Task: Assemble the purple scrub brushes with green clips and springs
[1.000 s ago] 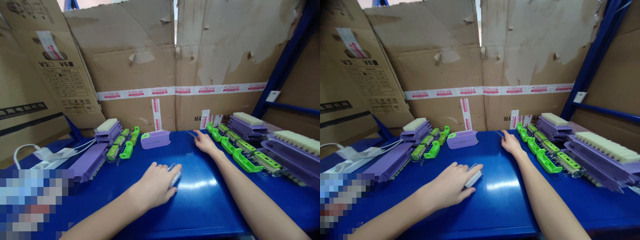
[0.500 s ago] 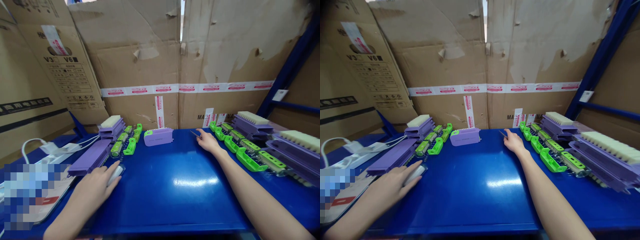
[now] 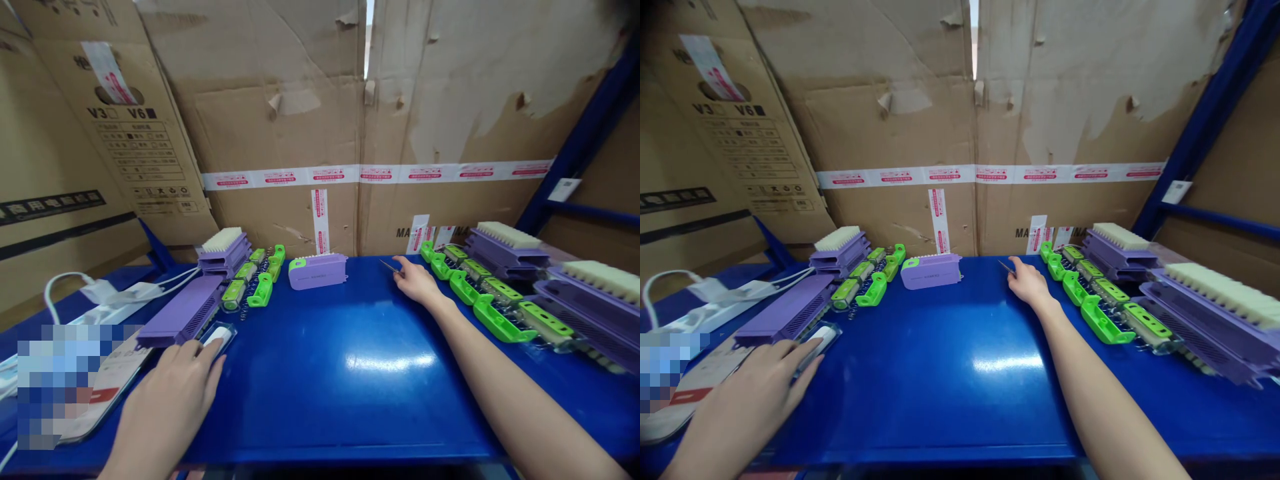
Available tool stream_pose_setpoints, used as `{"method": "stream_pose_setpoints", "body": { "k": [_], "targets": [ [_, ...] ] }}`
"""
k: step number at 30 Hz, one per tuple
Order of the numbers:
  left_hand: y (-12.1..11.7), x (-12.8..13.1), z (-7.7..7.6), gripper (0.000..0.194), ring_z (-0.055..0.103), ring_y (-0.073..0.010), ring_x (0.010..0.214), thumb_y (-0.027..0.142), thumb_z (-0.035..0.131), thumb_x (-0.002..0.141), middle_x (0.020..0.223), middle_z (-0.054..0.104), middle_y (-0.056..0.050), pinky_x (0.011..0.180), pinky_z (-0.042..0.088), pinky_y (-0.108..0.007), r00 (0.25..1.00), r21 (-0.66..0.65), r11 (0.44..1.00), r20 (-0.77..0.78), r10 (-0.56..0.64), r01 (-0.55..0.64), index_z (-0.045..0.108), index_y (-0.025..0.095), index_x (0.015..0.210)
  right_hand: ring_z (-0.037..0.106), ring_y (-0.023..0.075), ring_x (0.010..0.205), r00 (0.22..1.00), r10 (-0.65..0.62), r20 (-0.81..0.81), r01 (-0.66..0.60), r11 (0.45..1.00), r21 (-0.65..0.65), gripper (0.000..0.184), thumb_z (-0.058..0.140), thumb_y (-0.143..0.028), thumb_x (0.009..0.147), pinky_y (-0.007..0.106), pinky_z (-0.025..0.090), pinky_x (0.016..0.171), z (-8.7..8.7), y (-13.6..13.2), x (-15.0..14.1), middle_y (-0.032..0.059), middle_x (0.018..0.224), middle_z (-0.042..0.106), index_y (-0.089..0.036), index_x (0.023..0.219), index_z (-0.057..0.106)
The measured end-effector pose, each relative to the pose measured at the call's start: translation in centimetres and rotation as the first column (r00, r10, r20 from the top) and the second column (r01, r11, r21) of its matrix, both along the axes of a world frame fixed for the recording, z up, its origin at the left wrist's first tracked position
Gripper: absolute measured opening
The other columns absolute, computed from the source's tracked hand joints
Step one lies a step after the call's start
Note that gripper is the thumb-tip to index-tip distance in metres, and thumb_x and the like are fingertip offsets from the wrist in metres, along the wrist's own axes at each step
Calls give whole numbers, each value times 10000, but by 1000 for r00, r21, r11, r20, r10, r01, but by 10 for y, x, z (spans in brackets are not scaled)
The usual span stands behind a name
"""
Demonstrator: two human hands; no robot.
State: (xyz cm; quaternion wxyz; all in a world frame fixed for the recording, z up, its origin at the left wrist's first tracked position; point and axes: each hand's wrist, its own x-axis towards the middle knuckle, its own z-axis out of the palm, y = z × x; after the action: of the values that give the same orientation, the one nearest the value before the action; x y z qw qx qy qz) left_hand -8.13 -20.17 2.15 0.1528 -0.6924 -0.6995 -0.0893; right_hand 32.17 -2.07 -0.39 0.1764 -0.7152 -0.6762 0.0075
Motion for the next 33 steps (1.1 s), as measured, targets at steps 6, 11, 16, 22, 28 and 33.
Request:
{"method": "stream_pose_setpoints", "body": {
  "k": [6,11,16,22,28,33],
  "targets": [
    [23,-4,-1,489,545,-287,852,227,217,884,880,596,-138,619,471,-356,994,6,1000,-108,21,-21,656,163,1089,624,234,952,1000,-1,-1,1,1000,0,502,438,-283,852,305,445,746,0,-1,-1,95,1055,662,-236,1352,422],
    [39,-4,0,473,535,-273,854,236,219,897,869,598,-133,644,472,-341,991,20,1000,-129,19,-17,653,151,1066,624,236,957,1000,3,3,-3,1000,-3,496,434,-275,855,311,448,752,1,-1,-1,94,1076,658,-237,1350,421],
    [49,-4,-1,422,541,-264,869,173,260,872,899,587,-133,663,464,-327,992,15,999,-123,-32,34,643,127,1042,622,248,967,1000,5,2,-5,1000,-9,499,432,-283,855,319,447,751,0,0,0,100,1070,659,-238,1352,417],
    [59,-15,-5,398,546,-263,887,142,297,831,900,599,-131,717,478,-349,996,11,998,-69,-53,54,652,153,1010,624,236,954,1000,7,-9,-7,1000,0,492,435,-280,854,306,446,742,0,-1,0,95,1066,660,-238,1344,427],
    [54,-5,5,396,538,-277,918,216,288,884,917,585,-138,701,471,-348,991,-1,1000,-130,-19,19,634,130,1056,619,254,977,1000,4,-13,-4,1000,-7,497,429,-284,849,324,446,750,0,0,0,91,1083,655,-242,1345,422],
    [59,22,20,373,533,-292,957,279,337,892,988,584,-144,698,476,-352,978,17,999,-204,-38,42,633,149,1079,618,253,974,1000,-8,26,8,1000,-10,490,422,-282,856,323,446,750,2,-3,-3,90,1087,654,-235,1344,417]
  ]
}}
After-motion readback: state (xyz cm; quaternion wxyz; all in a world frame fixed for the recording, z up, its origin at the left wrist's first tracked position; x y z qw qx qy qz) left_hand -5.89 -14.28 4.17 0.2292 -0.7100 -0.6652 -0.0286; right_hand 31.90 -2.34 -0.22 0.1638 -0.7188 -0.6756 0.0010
